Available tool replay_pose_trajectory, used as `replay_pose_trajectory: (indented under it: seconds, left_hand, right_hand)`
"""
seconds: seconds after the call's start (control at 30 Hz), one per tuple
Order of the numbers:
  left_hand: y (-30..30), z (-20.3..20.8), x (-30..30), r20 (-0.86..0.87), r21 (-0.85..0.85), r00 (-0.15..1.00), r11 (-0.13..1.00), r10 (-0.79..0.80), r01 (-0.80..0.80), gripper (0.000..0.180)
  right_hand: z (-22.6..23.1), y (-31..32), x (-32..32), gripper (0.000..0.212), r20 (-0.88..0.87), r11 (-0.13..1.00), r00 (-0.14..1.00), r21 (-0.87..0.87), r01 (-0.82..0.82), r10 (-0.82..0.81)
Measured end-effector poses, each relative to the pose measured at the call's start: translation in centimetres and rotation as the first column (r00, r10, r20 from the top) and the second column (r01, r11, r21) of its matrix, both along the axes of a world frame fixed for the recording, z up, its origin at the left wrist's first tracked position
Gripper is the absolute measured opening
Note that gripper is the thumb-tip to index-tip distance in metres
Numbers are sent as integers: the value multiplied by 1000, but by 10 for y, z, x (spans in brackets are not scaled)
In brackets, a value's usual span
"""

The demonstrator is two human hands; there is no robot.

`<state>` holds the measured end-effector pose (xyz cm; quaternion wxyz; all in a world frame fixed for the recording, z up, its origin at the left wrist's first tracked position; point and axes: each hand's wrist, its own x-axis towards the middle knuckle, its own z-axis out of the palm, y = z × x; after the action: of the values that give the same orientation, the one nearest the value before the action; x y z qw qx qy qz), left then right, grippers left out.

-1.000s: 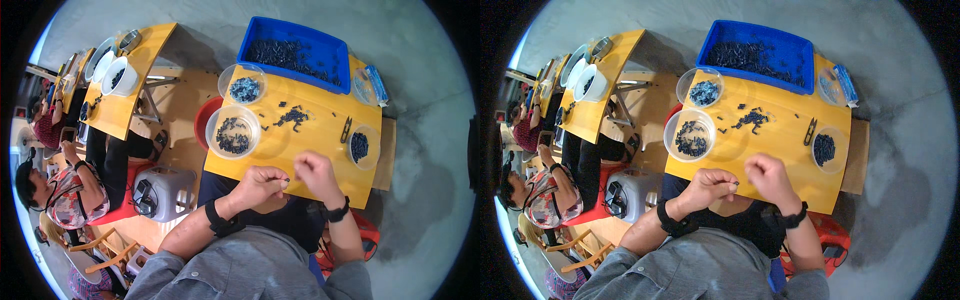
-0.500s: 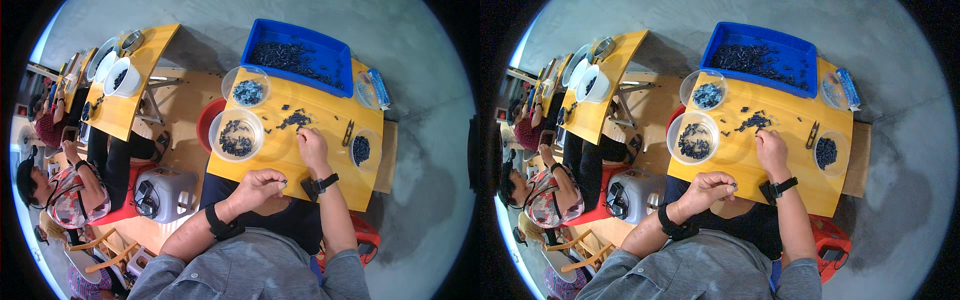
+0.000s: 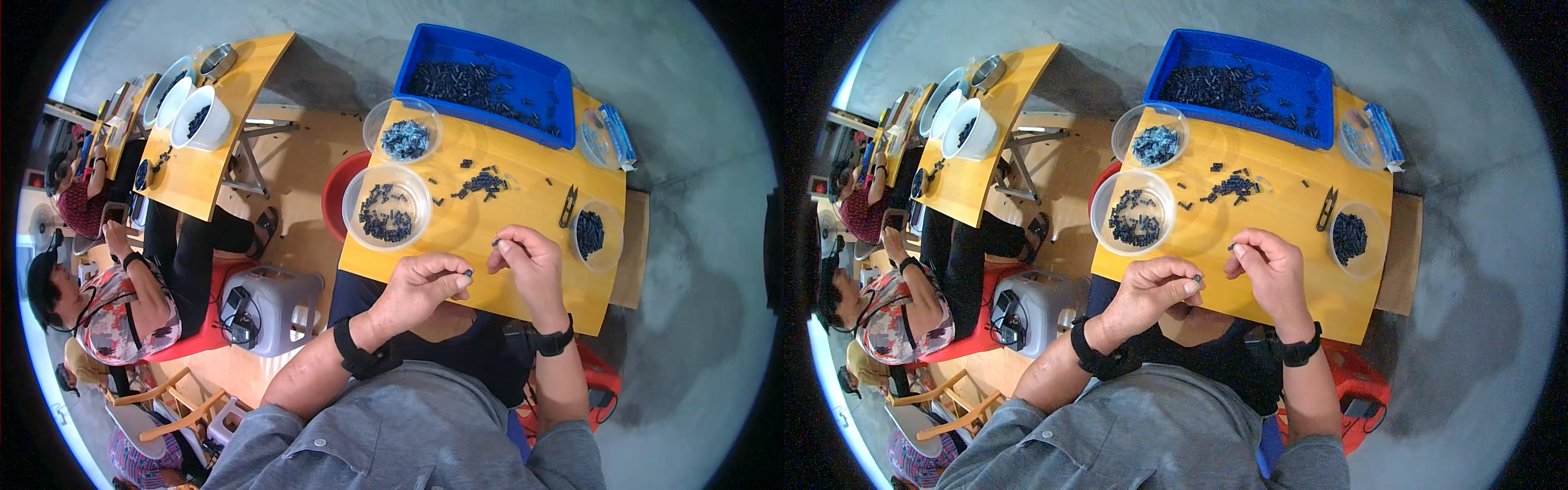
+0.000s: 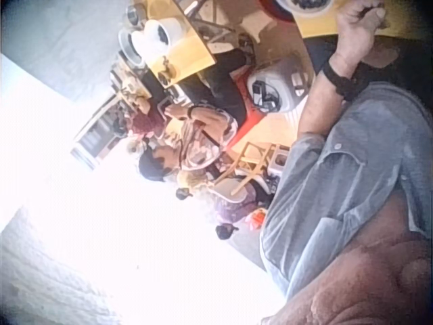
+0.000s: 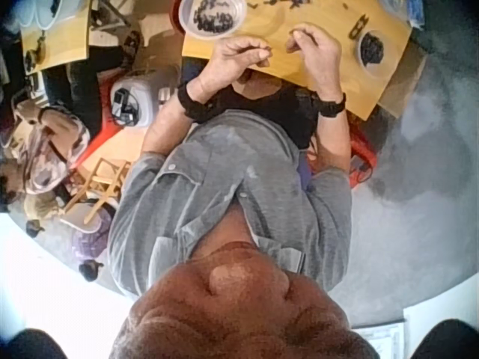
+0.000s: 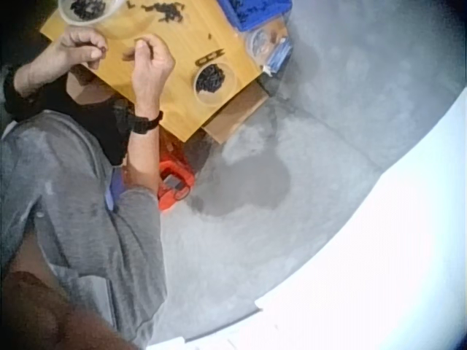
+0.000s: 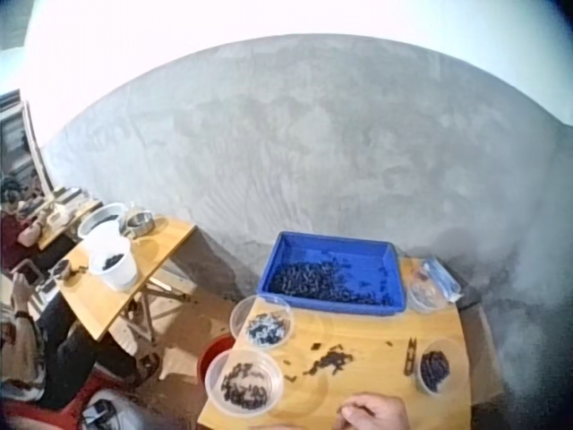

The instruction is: Assembling small black and blue plastic components by hand at a workbench.

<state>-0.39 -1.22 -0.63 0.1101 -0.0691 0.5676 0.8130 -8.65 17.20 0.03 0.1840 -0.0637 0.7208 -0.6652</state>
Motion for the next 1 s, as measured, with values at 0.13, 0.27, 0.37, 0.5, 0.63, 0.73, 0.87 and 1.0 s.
replay_pose_trajectory:
  seconds: [0.13, 0.27, 0.37, 0.5, 0.63, 0.73, 0.87, 1.0]
  left_hand:
    - [1, 8, 4, 3, 37, 1000, 999, -8, 8, 12]
    - [1, 10, 7, -39, 31, 999, 999, -14, 15, 12]
    - [-1, 12, 9, -53, 30, 998, 999, -26, 28, 11]
    - [-1, 14, 11, -62, 30, 998, 999, -24, 26, 11]
    - [-2, 14, 10, -72, 16, 997, 999, -39, 40, 11]
    - [-3, 14, 9, -79, 27, 996, 999, -38, 41, 10]
    - [-2, 15, 8, -81, 36, 996, 999, -33, 36, 10]
    - [-5, 11, 7, -69, 34, 996, 998, -54, 57, 10]
  right_hand:
    - [23, -3, 15, 10, -118, 995, 991, -71, -73, 64]
    - [39, -7, 27, 10, -166, 993, 981, -41, -113, 104]
    - [45, -10, 30, 8, -309, 986, 937, 20, -166, 164]
    - [46, -13, 35, 7, -332, 988, 931, 29, -149, 151]
    - [46, -15, 36, 8, -349, 986, 923, 48, -158, 164]
    - [47, -17, 35, 8, -363, 982, 913, 79, -169, 186]
    - [45, -18, 35, 8, -369, 980, 908, 103, -173, 199]
    - [44, -18, 32, 8, -409, 972, 883, 141, -189, 231]
